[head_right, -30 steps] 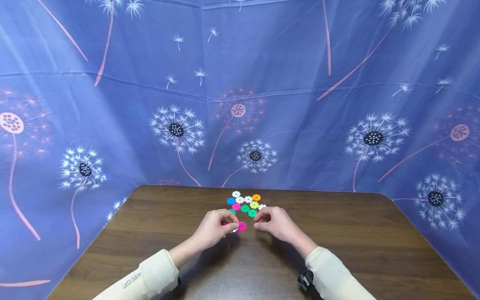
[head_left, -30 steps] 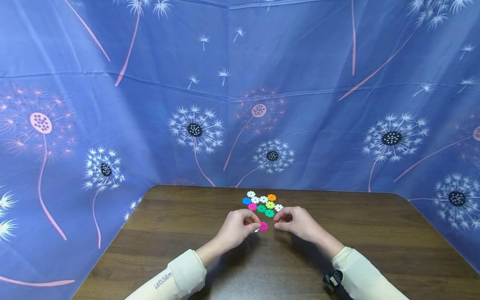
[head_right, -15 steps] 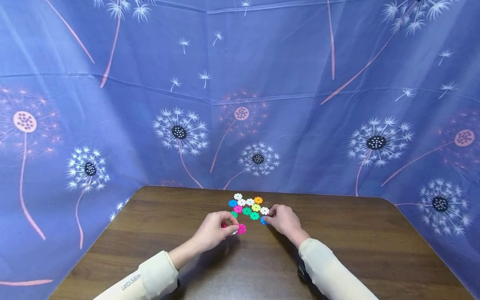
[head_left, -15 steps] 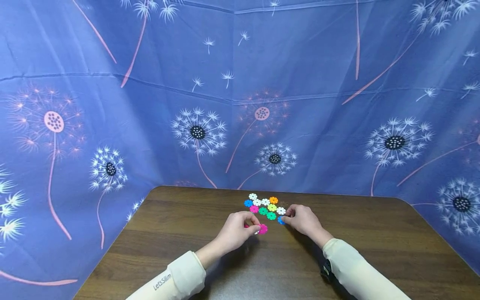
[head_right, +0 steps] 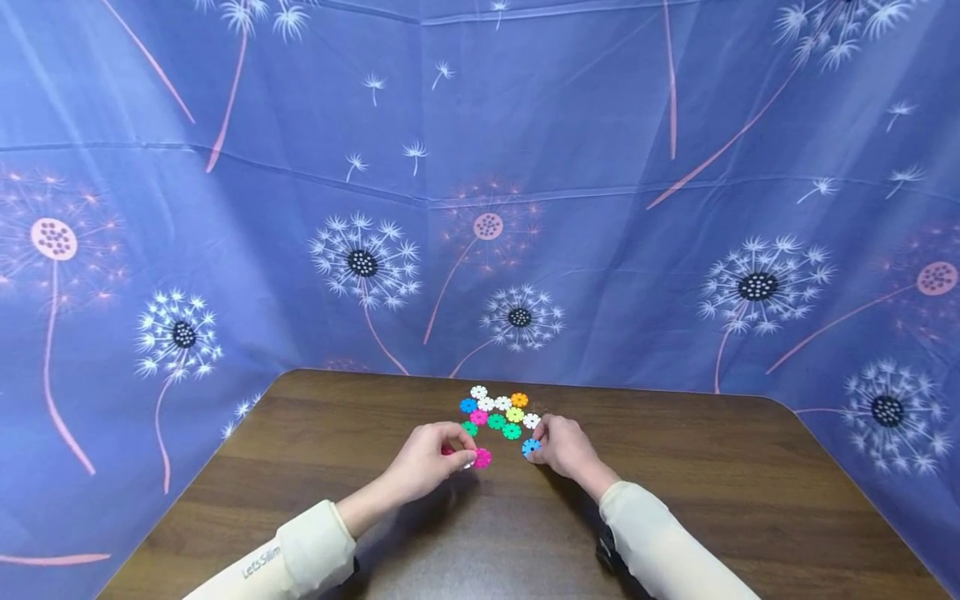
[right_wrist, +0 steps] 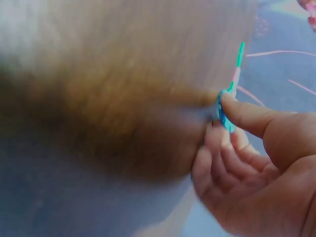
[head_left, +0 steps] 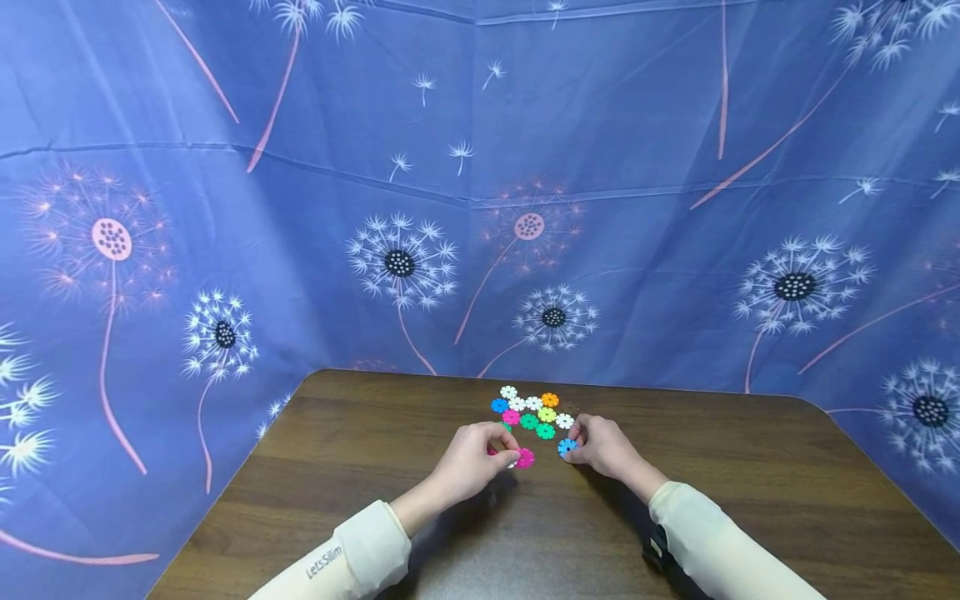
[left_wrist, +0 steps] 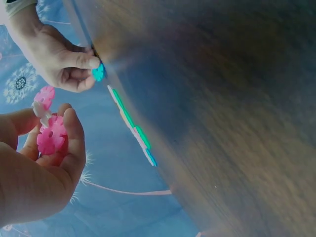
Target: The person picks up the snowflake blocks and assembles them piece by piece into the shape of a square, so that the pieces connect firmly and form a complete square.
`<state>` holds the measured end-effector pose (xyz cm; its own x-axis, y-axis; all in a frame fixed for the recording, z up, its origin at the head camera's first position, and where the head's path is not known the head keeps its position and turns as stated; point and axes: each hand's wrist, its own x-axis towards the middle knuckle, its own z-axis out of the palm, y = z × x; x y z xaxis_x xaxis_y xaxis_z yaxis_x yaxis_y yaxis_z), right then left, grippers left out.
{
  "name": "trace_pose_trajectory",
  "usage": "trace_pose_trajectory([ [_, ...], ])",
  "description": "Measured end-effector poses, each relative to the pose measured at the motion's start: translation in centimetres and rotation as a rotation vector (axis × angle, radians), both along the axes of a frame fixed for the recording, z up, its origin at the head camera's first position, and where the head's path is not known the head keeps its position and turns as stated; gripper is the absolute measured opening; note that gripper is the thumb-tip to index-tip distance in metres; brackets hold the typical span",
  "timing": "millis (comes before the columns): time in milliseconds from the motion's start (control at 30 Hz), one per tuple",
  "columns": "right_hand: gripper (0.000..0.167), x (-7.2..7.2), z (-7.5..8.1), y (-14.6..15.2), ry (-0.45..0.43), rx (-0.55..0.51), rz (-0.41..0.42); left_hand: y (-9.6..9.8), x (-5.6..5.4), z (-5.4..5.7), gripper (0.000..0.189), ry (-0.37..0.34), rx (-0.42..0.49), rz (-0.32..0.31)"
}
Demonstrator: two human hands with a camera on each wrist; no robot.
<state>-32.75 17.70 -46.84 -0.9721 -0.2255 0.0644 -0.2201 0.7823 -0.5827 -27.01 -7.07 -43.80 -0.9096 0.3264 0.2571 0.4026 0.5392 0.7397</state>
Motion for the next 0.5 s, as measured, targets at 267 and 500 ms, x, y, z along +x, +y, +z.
trace_pose_trajectory([
  [267, 0.008, 2.2, 0.5, 0.3, -0.183, -0.35, 0.157, 0.3, 0.0, 0.0, 0.008, -0.015, 0.013, -0.002],
  [500, 0.014, 3.3, 0.8, 0.2, -0.327, -0.542, 0.175, 0.6, 0.0, 0.0, 0.009, -0.012, 0.004, -0.004],
])
